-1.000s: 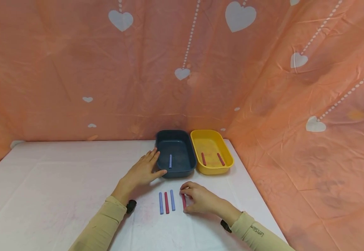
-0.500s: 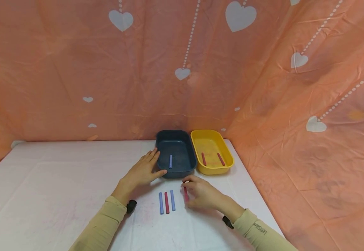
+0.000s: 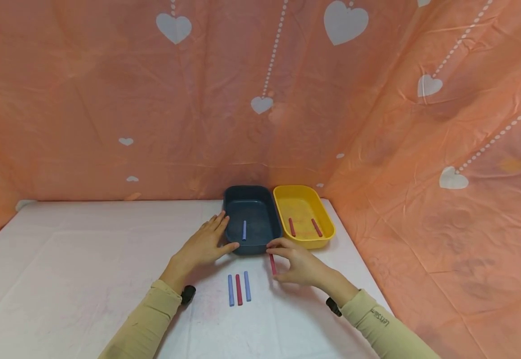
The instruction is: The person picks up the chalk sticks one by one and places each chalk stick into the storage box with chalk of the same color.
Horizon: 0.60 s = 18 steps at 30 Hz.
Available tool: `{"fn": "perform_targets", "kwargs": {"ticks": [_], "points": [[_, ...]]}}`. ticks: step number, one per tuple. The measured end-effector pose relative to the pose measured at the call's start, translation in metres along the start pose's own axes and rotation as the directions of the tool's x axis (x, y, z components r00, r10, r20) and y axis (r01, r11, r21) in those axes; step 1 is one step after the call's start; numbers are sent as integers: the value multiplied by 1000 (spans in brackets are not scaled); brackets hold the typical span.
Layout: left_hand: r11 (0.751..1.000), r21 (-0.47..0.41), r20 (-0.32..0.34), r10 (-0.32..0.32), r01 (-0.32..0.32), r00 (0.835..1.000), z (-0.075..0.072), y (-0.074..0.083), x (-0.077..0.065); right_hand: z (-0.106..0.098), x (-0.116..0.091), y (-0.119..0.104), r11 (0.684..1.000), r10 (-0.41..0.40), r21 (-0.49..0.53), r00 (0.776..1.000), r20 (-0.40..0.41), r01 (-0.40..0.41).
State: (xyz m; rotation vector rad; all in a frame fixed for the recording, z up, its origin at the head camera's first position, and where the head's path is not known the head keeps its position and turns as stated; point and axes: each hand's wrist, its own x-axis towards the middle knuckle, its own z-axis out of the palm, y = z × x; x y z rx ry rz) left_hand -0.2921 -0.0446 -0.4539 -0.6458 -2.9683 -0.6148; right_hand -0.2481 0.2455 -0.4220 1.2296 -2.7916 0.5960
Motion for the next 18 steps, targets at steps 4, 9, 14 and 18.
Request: {"fn": "perform_targets", "kwargs": {"ticks": [4,9,14,18], "points": [[1000,2,1,-2,2,1000,-1,0,0,-6,0,2,1000,8,14,1000,1,-8],[1000,5,3,-3,3,1000,-1,0,0,-12,2,7,1000,-7,-9,1000,-18,7],[1000,3,6,-3,3,1000,-1,0,1,-18,6,16,1000,18,15,1000,-11,-17],[1000,-2,10,-6,6,1000,-1,0,1,-23,10,25,999,17,29,999,-50,-16]]}}
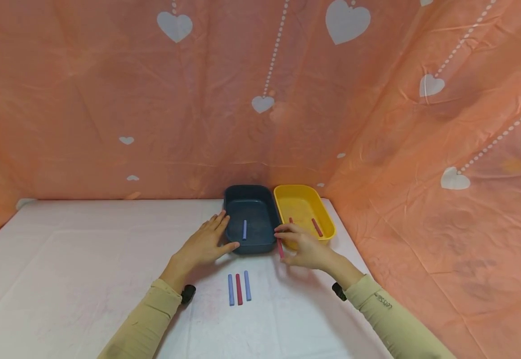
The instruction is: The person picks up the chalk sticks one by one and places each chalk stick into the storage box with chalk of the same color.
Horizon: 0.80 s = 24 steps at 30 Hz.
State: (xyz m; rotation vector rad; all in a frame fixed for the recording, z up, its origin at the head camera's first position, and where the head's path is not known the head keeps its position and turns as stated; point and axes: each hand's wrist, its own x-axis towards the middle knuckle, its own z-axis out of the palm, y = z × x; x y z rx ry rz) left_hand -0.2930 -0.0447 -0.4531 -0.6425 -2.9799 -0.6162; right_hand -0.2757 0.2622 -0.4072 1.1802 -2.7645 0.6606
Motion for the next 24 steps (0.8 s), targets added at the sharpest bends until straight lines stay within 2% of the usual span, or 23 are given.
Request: {"fn": "perform_targets", "kwargs": {"ticks": [5,11,16,24], "points": [[1000,5,-4,2,-2,1000,1,-1,0,-3,6,18,999,-51,0,997,-63,51],[1000,2,-7,-4,4,1000,0,0,0,-7,13,38,995,-100,16,991,-91,102],[1000,1,-12,-2,2,1000,-1,0,-1,-15,19,44,998,-53,17,994,-94,55],[1000,-2,7,-15,15,1000,-1,-1,0,-27,23,59,997,50,-45,994,-97,-55]]}}
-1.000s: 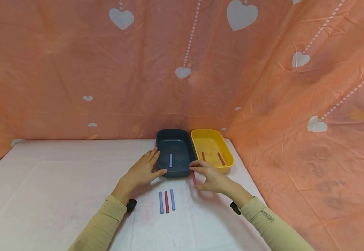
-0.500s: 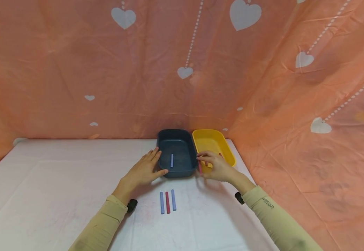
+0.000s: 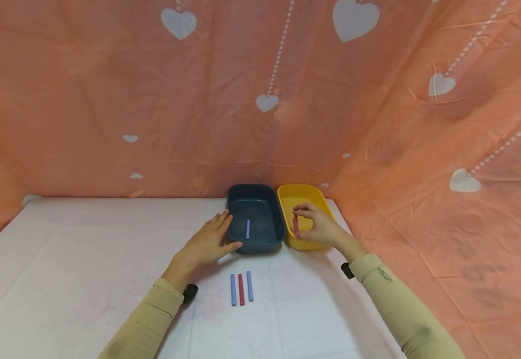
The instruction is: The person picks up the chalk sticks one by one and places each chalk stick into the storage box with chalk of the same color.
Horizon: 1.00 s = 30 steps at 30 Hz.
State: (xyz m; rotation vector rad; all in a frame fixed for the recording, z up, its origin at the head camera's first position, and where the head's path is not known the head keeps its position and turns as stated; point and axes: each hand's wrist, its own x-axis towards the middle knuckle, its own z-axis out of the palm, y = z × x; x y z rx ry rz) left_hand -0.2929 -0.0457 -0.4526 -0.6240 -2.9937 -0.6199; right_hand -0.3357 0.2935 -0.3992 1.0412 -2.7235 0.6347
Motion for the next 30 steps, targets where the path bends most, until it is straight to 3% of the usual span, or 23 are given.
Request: {"fn": "perform_targets", "kwargs": {"ticks": [11,19,30], "points": [[1000,4,-6,9,-9,1000,-1,1,-1,-7,3,25,992,121,-36,989,85,-119],[1000,8,3,-1,1,1000,0,0,0,-1,4,37,975,219,-10,961,169,-221],[1000,10,4,-17,17,1000,0,0,0,20,5,60,975,208,36,956,205,-220]]}}
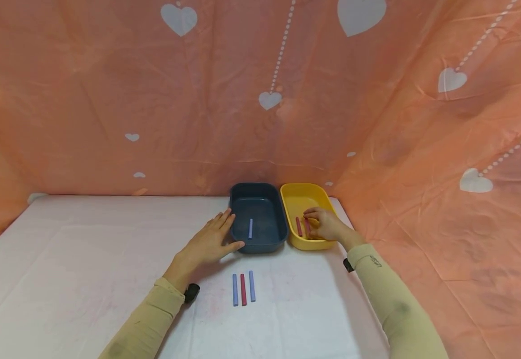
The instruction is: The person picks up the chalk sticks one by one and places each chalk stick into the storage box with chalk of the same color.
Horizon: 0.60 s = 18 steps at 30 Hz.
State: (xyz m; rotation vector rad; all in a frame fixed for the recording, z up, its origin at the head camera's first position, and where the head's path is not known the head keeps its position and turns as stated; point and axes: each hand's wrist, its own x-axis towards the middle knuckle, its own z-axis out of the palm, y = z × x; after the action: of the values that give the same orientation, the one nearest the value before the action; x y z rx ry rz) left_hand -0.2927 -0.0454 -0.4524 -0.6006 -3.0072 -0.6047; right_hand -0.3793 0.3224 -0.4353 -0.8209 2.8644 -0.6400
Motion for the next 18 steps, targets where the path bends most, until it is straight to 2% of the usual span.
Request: {"fn": "perform_targets", "kwargs": {"ticks": [5,18], "points": [[1000,4,-8,14,-14,1000,0,-1,0,0,2,1,1000,9,3,999,45,-9],[999,20,-21,32,-31,999,3,-4,2,2,4,2,998,-62,4,993,96,62]]}}
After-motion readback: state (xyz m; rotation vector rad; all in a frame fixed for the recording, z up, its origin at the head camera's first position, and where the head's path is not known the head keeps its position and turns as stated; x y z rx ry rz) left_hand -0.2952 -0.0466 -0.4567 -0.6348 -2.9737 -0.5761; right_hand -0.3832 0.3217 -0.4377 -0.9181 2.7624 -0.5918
